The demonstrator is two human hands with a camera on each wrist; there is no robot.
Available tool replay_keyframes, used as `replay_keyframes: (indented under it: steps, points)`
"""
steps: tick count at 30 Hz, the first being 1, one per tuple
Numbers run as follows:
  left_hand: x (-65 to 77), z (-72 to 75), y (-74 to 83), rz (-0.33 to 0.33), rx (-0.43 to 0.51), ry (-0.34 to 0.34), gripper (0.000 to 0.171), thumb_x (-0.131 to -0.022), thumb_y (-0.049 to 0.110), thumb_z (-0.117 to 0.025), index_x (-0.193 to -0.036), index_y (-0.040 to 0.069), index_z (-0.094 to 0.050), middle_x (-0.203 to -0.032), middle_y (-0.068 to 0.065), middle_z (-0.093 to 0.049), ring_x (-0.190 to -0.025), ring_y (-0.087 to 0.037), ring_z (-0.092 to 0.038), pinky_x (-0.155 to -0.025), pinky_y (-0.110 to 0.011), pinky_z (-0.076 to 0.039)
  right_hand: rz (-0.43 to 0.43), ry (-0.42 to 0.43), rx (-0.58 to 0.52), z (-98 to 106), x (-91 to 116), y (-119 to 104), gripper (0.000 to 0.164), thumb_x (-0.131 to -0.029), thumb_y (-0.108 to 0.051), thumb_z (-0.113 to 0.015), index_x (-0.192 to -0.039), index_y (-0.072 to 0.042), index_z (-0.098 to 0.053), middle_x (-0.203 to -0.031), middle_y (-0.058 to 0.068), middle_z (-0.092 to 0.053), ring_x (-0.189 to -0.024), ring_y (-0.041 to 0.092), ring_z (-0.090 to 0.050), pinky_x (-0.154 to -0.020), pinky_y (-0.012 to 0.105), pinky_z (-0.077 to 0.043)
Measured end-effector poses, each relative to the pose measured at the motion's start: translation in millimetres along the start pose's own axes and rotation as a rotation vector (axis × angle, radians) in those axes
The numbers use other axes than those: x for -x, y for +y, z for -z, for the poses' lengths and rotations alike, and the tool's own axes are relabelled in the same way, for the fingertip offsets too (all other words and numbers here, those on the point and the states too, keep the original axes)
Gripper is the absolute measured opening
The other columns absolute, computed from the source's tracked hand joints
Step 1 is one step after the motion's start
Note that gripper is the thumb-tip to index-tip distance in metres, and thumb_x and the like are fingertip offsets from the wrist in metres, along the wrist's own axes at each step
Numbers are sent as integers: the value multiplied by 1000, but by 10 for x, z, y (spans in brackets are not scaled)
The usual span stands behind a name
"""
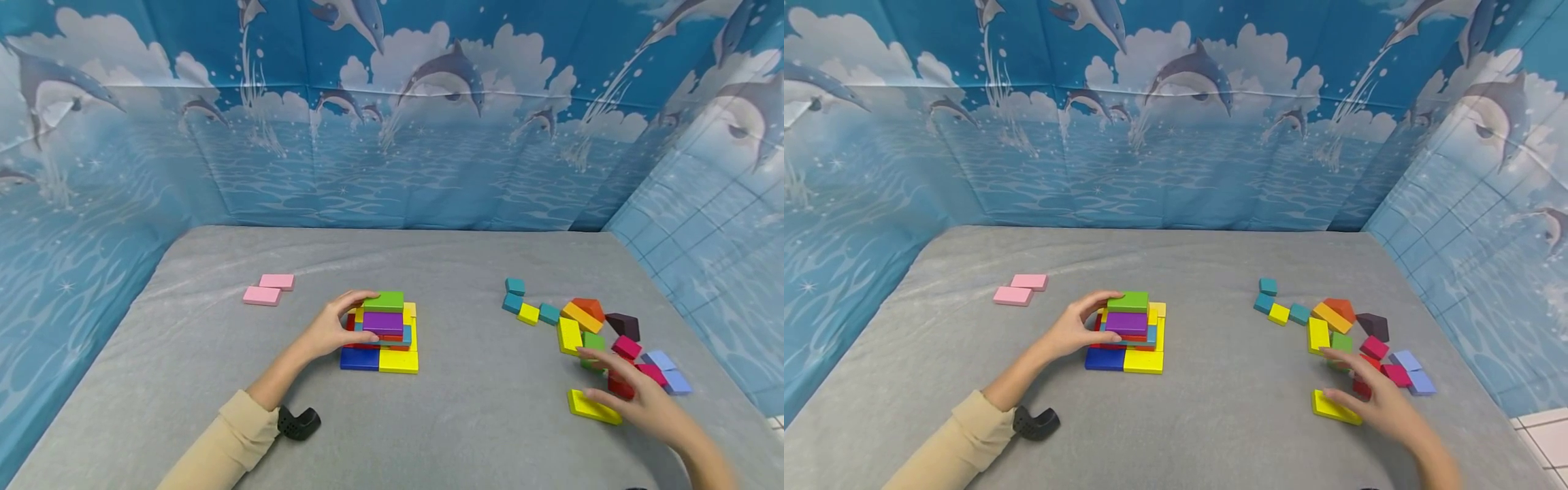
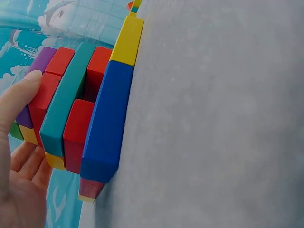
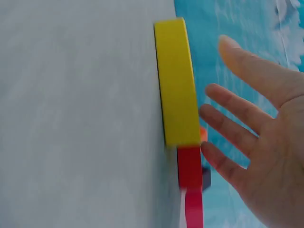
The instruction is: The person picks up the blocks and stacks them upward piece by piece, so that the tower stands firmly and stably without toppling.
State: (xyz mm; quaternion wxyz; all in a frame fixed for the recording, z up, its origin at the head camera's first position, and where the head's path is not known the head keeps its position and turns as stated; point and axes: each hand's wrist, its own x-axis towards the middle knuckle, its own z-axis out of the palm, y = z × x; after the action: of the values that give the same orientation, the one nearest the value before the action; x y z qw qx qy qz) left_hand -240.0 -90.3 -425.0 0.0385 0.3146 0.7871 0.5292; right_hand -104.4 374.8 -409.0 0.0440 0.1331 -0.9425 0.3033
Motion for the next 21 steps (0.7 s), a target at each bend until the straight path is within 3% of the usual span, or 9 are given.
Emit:
replay_keyframes:
  steps: [3,9,21]
  points:
    - [-1,1,4,-5,-1,0,61,-75,20,-76,-129,12,-49,-127,-9,-50,-115,-24,-47,-97,-43,-40,18,-12,-37,28,133,98,53,-76,-7,-73,-125,-6,-52,-118,-24,-49,-103,-13,-40,-75,4,-37]
    - [-3,0,12,13,5,-3,61,-75,20,-76,-129,13,-50,-127,-7,-51,-115,-23,-47,-97,-41,-40,79,-26,-72,39,254,230,48,-67,-1,-77,-112,-3,-60,-108,-21,-56,-93,-9,-47,-72,7,-42]
    - [-3,-5,-1,14,6,-5,61,-75,18,-76,-129,12,-49,-129,-9,-49,-116,-25,-46,-98,-43,-40,108,9,-14,15,193,199,41,-64,0,-79,-102,-8,-66,-98,-18,-61,-87,-8,-49,-69,5,-42]
